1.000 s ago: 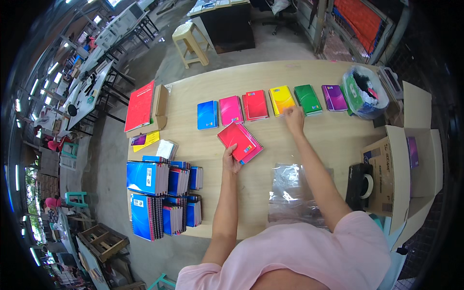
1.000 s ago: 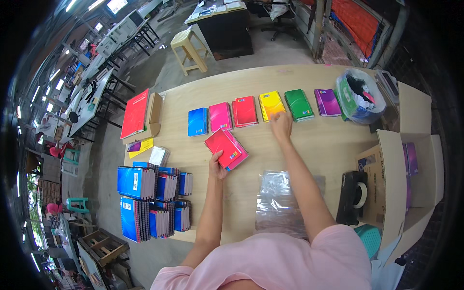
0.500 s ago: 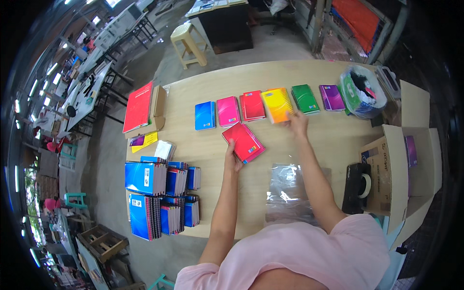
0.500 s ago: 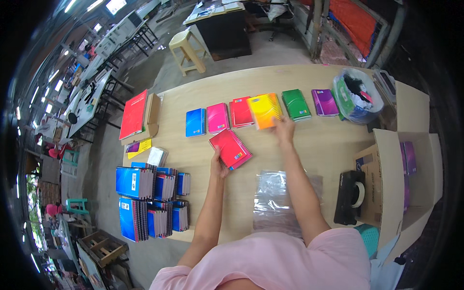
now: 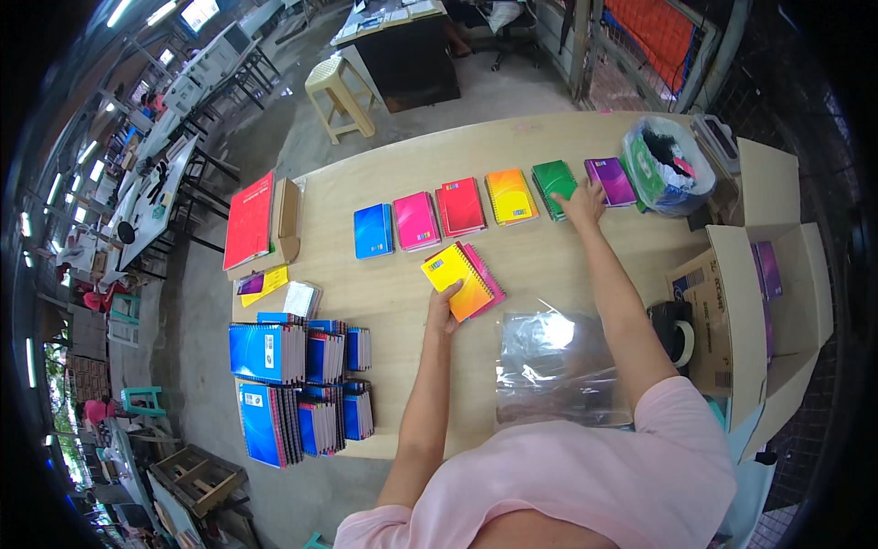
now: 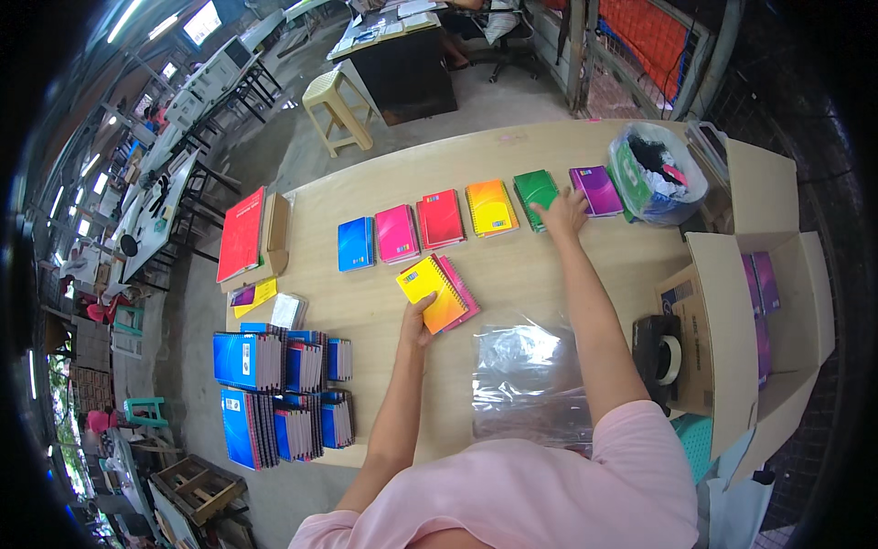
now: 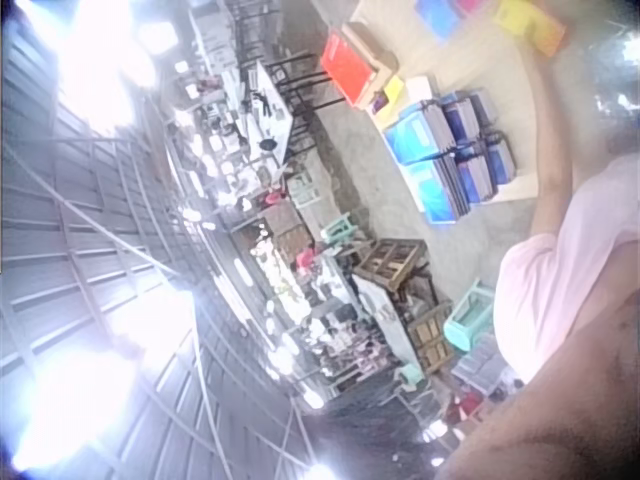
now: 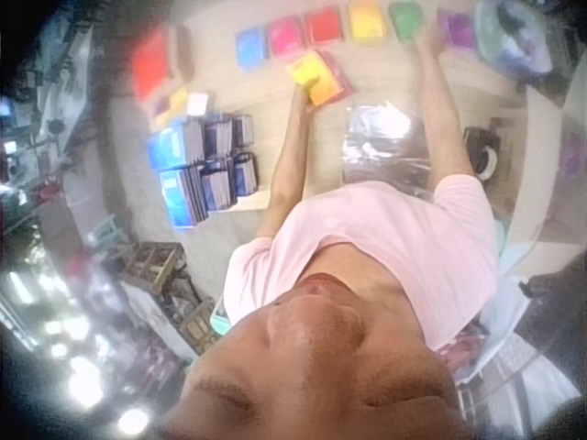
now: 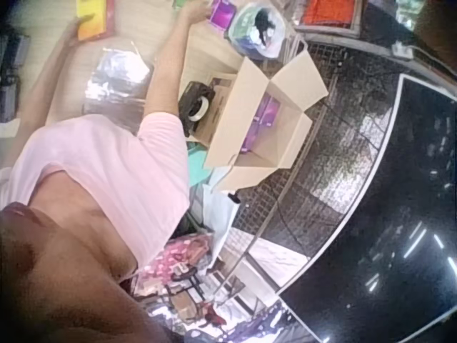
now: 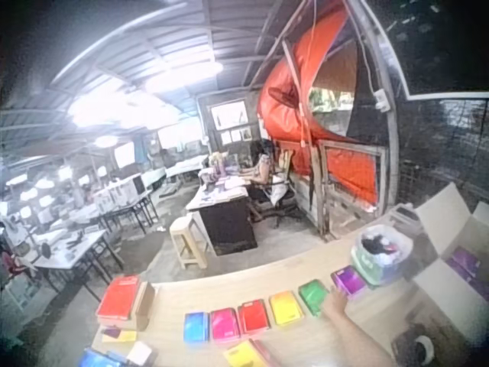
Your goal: The person picks up notebooks of various colors from an array on a table and stacks them together. They سپس select a stack of blue notebooks, place it into a plastic bag, and repeat this with another stack of notebooks.
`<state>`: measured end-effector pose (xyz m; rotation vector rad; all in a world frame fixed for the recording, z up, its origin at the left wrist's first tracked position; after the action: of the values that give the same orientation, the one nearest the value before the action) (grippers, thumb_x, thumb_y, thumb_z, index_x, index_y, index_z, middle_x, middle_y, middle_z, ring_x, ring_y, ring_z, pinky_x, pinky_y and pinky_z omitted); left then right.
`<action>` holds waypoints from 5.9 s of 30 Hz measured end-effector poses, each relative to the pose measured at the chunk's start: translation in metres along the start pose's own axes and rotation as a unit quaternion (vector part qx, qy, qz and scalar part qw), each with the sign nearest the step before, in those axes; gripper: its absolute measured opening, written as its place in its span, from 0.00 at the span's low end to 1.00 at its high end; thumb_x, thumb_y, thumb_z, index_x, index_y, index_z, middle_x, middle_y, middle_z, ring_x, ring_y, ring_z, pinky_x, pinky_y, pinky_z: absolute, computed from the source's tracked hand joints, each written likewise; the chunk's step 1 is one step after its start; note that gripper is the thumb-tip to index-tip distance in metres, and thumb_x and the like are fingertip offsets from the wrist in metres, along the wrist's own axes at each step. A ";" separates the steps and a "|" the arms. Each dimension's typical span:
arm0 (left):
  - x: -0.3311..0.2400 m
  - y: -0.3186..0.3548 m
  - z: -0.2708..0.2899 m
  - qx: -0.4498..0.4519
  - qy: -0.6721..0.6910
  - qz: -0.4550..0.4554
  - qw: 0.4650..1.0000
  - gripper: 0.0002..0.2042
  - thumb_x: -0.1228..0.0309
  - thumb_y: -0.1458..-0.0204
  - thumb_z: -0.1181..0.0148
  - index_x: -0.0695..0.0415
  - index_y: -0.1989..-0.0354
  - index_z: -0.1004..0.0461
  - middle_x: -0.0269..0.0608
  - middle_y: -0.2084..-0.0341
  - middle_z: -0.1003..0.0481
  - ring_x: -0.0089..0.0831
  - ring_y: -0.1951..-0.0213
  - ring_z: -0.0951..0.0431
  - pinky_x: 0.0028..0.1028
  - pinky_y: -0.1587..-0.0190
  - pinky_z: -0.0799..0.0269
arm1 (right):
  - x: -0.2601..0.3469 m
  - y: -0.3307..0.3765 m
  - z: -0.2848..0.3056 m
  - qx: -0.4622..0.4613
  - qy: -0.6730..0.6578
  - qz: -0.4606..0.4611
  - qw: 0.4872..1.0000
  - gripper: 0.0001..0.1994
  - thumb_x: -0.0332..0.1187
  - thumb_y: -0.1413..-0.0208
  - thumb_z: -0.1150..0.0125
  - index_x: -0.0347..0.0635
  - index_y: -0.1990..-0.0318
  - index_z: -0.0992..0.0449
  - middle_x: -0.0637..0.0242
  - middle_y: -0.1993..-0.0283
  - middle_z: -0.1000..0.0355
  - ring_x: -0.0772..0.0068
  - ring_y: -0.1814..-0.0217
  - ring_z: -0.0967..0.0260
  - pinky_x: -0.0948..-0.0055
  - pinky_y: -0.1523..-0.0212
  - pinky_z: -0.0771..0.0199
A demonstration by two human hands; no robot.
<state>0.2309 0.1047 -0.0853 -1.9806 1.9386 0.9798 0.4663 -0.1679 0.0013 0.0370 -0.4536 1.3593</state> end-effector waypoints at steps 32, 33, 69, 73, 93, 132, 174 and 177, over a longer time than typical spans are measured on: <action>0.057 -0.003 -0.009 -0.019 0.063 0.051 0.997 0.21 0.60 0.39 0.51 0.60 0.43 0.36 0.46 0.50 0.27 0.41 0.51 0.25 0.42 0.46 0.29 | 0.100 0.194 0.031 0.241 -0.256 0.428 0.832 0.15 0.38 0.50 0.36 0.47 0.54 0.21 0.65 0.49 0.25 0.58 0.47 0.30 0.60 0.49 0.29; 0.061 -0.002 -0.012 -0.018 0.141 0.051 0.989 0.20 0.66 0.44 0.45 0.61 0.45 0.34 0.44 0.55 0.25 0.39 0.55 0.22 0.40 0.50 0.25 | 0.098 0.190 0.027 0.255 -0.314 0.390 0.827 0.14 0.37 0.50 0.37 0.46 0.55 0.21 0.64 0.51 0.24 0.57 0.49 0.28 0.61 0.51 0.28; 0.020 0.088 0.060 -0.088 -0.035 0.024 0.995 0.23 0.73 0.50 0.40 0.61 0.45 0.35 0.45 0.55 0.26 0.37 0.57 0.22 0.35 0.55 0.22 | 0.199 0.194 -0.035 0.222 -0.310 0.363 0.850 0.12 0.28 0.54 0.39 0.35 0.61 0.25 0.52 0.57 0.30 0.52 0.50 0.32 0.59 0.52 0.29; 0.010 0.069 0.051 -0.098 -0.023 0.005 0.995 0.22 0.73 0.50 0.40 0.61 0.45 0.36 0.46 0.55 0.26 0.37 0.56 0.22 0.36 0.54 0.22 | 0.251 0.171 -0.073 -0.032 -0.165 0.489 0.856 0.12 0.27 0.48 0.47 0.34 0.56 0.26 0.50 0.54 0.32 0.48 0.47 0.34 0.58 0.49 0.29; 0.020 0.058 0.034 -0.009 -0.017 0.013 1.000 0.28 0.54 0.41 0.47 0.60 0.40 0.40 0.47 0.48 0.29 0.41 0.49 0.25 0.40 0.48 0.26 | 0.093 0.207 0.102 0.174 -0.592 0.255 0.745 0.16 0.16 0.51 0.44 0.36 0.53 0.22 0.56 0.51 0.25 0.60 0.45 0.28 0.67 0.43 0.30; 0.060 0.088 0.045 -0.081 -0.017 0.072 0.994 0.21 0.68 0.50 0.42 0.64 0.48 0.34 0.46 0.59 0.24 0.35 0.59 0.21 0.34 0.56 0.22 | 0.095 0.086 -0.062 0.055 -0.004 0.425 0.903 0.32 0.34 0.56 0.34 0.43 0.40 0.34 0.60 0.52 0.32 0.56 0.44 0.35 0.59 0.44 0.33; 0.078 0.097 0.040 -0.047 0.003 0.155 0.987 0.24 0.71 0.52 0.41 0.65 0.45 0.36 0.49 0.54 0.26 0.41 0.55 0.22 0.38 0.53 0.23 | -0.069 -0.099 -0.044 0.109 0.129 0.137 0.976 0.19 0.37 0.48 0.40 0.34 0.52 0.30 0.45 0.57 0.26 0.47 0.51 0.29 0.54 0.52 0.26; 0.074 0.095 0.021 -0.042 -0.006 0.143 0.989 0.24 0.71 0.52 0.41 0.65 0.46 0.36 0.49 0.54 0.26 0.40 0.55 0.22 0.37 0.53 0.23 | -0.090 -0.110 -0.057 0.089 0.141 0.150 0.974 0.13 0.29 0.48 0.44 0.33 0.56 0.29 0.46 0.64 0.24 0.47 0.59 0.25 0.53 0.57 0.23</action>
<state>0.1280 0.0458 -0.1154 -1.7627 2.2542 1.1544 0.5749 -0.2603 -0.0553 -0.0787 -0.0978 1.6720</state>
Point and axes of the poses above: each hand's wrist, its own y-axis away from the middle knuckle, its own z-axis out of the back of the hand, x = y × z, the point moved 7 cm from there along -y, towards the middle knuckle
